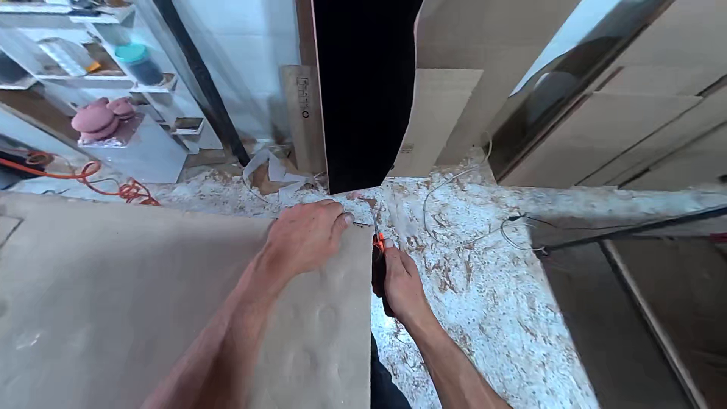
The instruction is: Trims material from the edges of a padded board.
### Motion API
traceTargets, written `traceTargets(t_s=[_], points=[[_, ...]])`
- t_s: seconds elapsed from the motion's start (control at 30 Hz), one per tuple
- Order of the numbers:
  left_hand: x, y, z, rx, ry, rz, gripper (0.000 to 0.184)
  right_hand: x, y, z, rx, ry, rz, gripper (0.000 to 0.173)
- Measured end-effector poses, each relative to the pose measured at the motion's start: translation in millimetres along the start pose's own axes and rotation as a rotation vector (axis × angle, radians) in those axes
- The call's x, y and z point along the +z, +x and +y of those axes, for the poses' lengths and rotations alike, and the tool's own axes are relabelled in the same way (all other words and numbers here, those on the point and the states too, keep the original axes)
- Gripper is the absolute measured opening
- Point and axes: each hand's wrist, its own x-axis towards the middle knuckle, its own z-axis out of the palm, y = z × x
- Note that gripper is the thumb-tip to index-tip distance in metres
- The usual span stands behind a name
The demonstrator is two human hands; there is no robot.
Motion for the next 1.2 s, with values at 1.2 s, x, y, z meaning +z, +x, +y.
traceTargets(t_s=[1.2], points=[[5,15,-14,0.216,-0.284,0.008,0.042,-7,-7,-30,-0.377,-0.368,0.137,0.058]])
